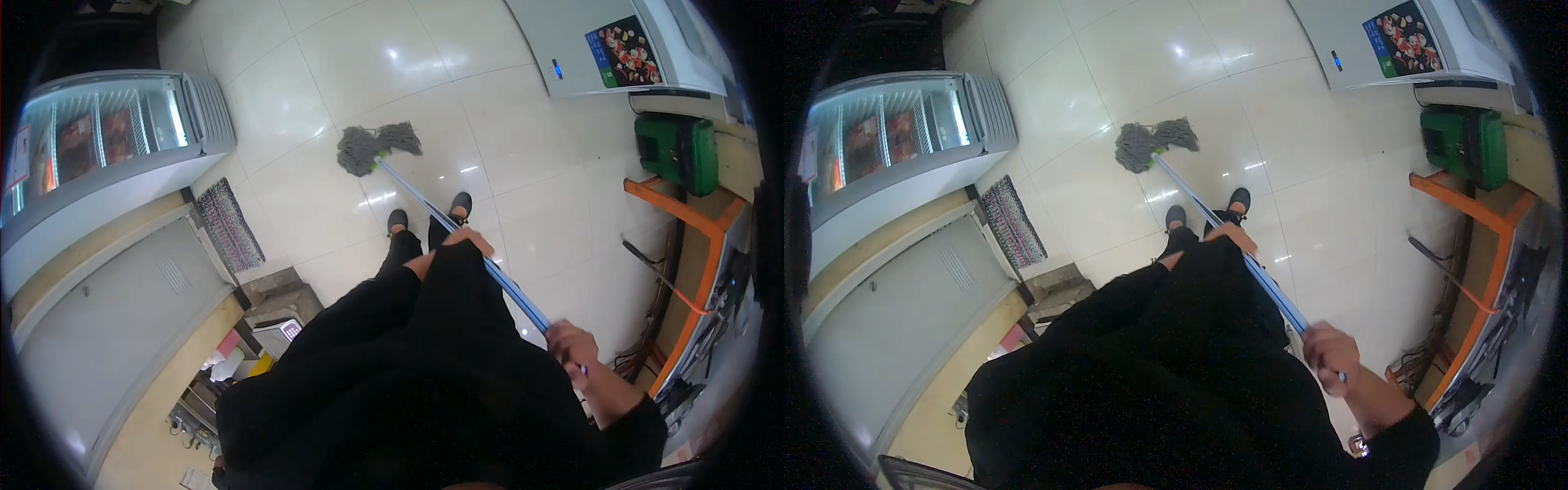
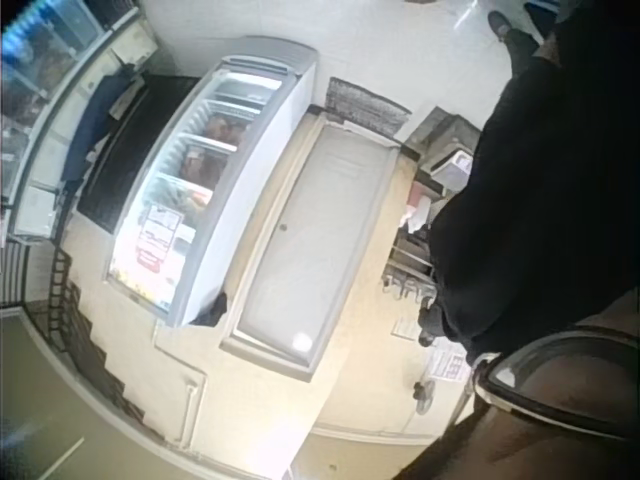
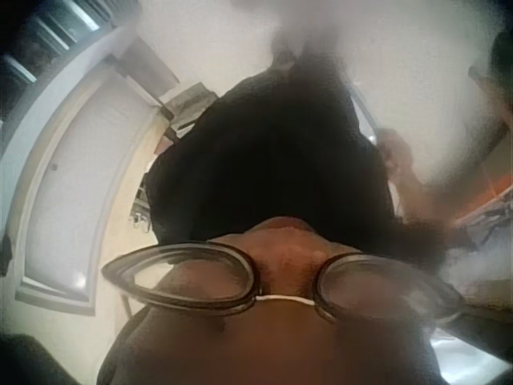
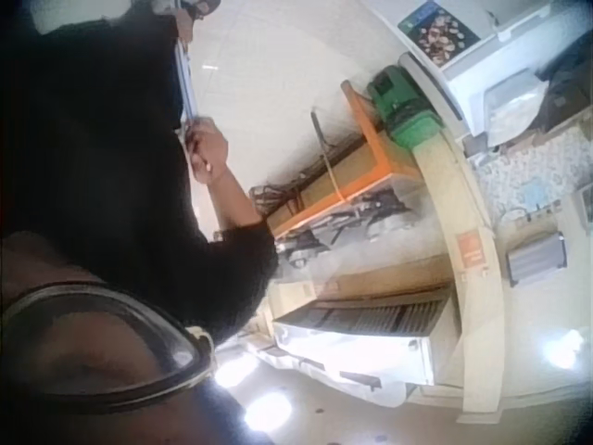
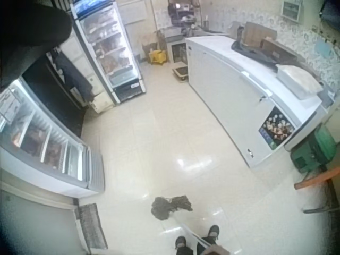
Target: The person mops the tiled floor of a kitchen using a mop and a bucket, moving between appliances and work tables.
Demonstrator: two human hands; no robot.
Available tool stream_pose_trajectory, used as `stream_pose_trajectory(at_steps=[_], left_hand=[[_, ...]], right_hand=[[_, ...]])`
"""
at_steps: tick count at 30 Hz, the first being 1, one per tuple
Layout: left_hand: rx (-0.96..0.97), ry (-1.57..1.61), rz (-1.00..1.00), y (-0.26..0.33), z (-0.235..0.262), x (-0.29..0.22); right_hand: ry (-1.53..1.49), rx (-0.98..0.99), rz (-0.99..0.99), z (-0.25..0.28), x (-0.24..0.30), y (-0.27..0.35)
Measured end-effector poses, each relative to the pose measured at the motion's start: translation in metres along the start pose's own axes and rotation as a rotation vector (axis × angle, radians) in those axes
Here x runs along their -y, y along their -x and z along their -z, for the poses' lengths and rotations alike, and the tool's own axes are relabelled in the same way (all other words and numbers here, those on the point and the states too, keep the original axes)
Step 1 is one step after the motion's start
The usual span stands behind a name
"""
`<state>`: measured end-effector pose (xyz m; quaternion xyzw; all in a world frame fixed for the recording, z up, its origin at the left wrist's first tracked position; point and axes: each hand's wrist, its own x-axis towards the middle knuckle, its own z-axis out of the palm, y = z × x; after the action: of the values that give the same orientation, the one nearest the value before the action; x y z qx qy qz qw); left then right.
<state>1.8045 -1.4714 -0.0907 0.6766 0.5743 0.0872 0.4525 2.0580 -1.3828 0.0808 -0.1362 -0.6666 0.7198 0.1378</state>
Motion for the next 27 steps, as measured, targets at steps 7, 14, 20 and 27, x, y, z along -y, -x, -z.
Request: stream_pose_trajectory(at_steps=[7,14,20,27], left_hand=[[-0.302,-0.293,0.219,-0.017,-0.031,0.214],[-0.418,-0.197,-0.115,-0.102,0.008,0.206],[-0.587,0.305,-0.541,-0.195,0.023,0.026],[-0.135,0.765,-0.473,-0.181,-0.011,0.004]], right_hand=[[0.131,0.172,0.158,-0.023,-0.124,-0.123],[0.157,0.032,0.240,0.042,-0.059,-0.143],[0.239,0.015,0.333,0.069,0.041,-0.097],[0.458,-0.008,0.338,0.002,0.043,-0.080]])
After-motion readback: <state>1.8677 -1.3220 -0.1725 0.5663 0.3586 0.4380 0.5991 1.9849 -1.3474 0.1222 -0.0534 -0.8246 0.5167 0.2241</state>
